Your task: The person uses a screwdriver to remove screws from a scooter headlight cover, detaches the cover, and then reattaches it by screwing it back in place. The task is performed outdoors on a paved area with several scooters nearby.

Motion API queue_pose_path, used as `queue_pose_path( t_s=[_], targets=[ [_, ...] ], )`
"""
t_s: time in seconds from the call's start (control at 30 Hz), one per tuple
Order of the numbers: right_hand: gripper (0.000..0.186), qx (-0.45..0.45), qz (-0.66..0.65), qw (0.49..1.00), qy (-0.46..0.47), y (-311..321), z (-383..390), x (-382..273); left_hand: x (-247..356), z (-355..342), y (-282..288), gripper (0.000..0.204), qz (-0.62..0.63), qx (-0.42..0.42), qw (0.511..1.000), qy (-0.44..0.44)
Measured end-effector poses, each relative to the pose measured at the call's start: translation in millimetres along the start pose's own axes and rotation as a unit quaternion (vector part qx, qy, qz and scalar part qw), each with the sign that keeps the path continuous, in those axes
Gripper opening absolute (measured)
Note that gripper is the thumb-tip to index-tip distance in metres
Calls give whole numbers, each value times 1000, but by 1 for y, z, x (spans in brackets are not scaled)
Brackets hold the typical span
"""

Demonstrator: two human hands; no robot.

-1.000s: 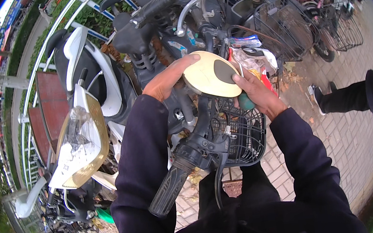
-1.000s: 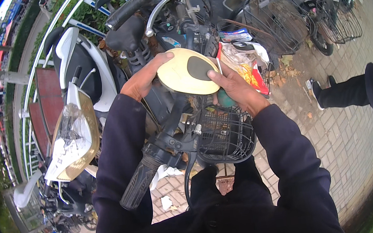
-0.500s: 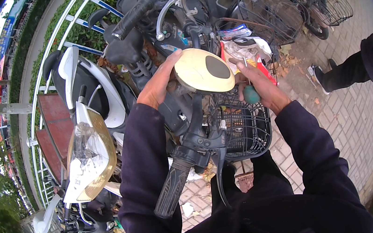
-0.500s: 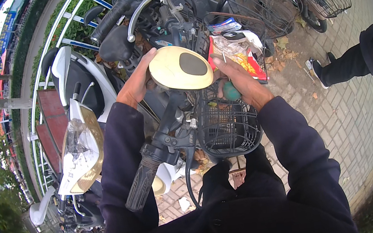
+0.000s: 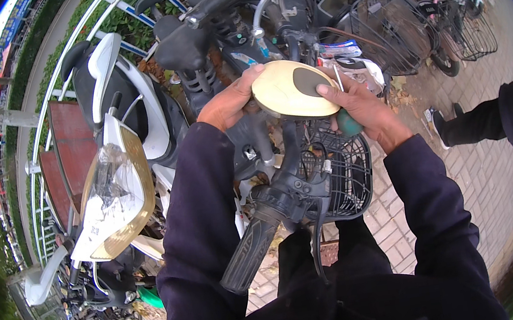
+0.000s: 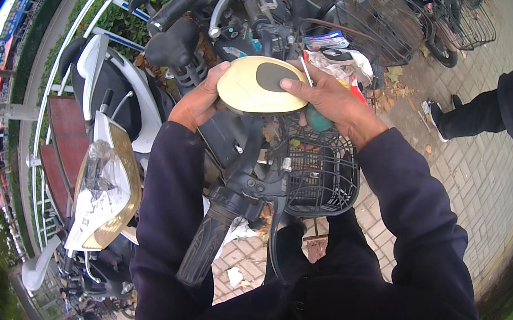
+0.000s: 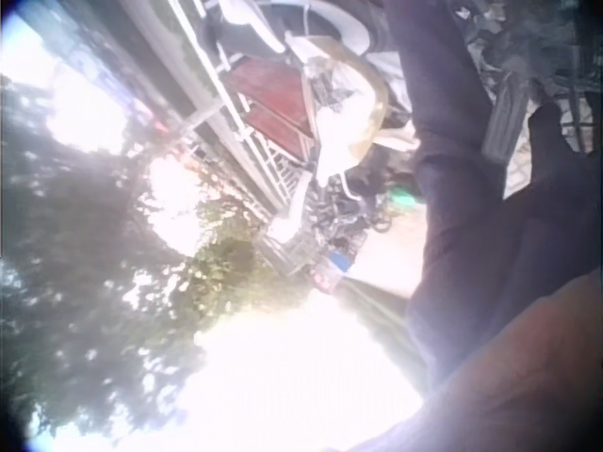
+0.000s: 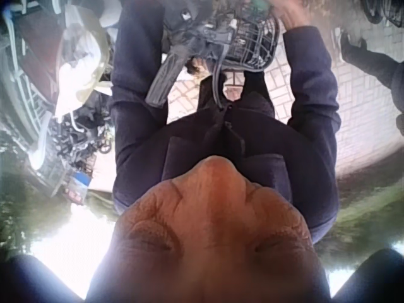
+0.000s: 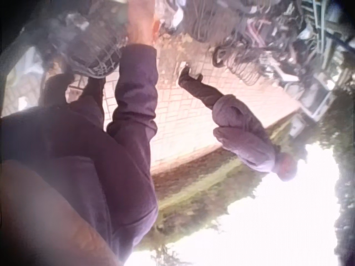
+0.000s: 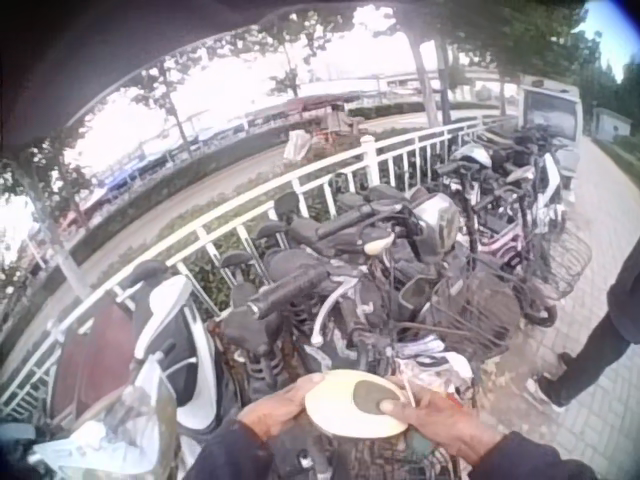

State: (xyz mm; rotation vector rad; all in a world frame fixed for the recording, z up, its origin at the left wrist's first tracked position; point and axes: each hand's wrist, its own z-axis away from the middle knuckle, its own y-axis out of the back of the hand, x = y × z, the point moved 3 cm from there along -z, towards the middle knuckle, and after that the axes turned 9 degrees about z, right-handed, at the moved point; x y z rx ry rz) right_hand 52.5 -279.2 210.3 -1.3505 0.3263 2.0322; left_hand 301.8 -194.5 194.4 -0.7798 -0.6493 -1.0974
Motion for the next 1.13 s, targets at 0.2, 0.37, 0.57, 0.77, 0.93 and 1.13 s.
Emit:
queue_pose_path(
  t_s=[0.2,0.37,0.57,0.77,0.93,1.13],
  targets=[
    [72,-3,46,999,0,-7,-3,-19,-20,-6,9,76,92,-21,995,-24],
    [71,6,78,997,-3,-10,-4,-23,-28,-6,5,79,121,-11,992,-46],
    [71,-1,71,997,-4,-7,-7,-19,-24,0,-3,81,131,-14,989,-65],
    [72,-10,20,1000,2,4,-8,4,-7,18,-16,90,52,5,994,-100],
    [65,-19,-54,998,4,5,-4,29,14,30,-21,91,-113,-48,986,-112],
    [68,-39,-84,995,26,8,-8,38,19,38,-35,89,-82,-5,989,-125]
  ],
)
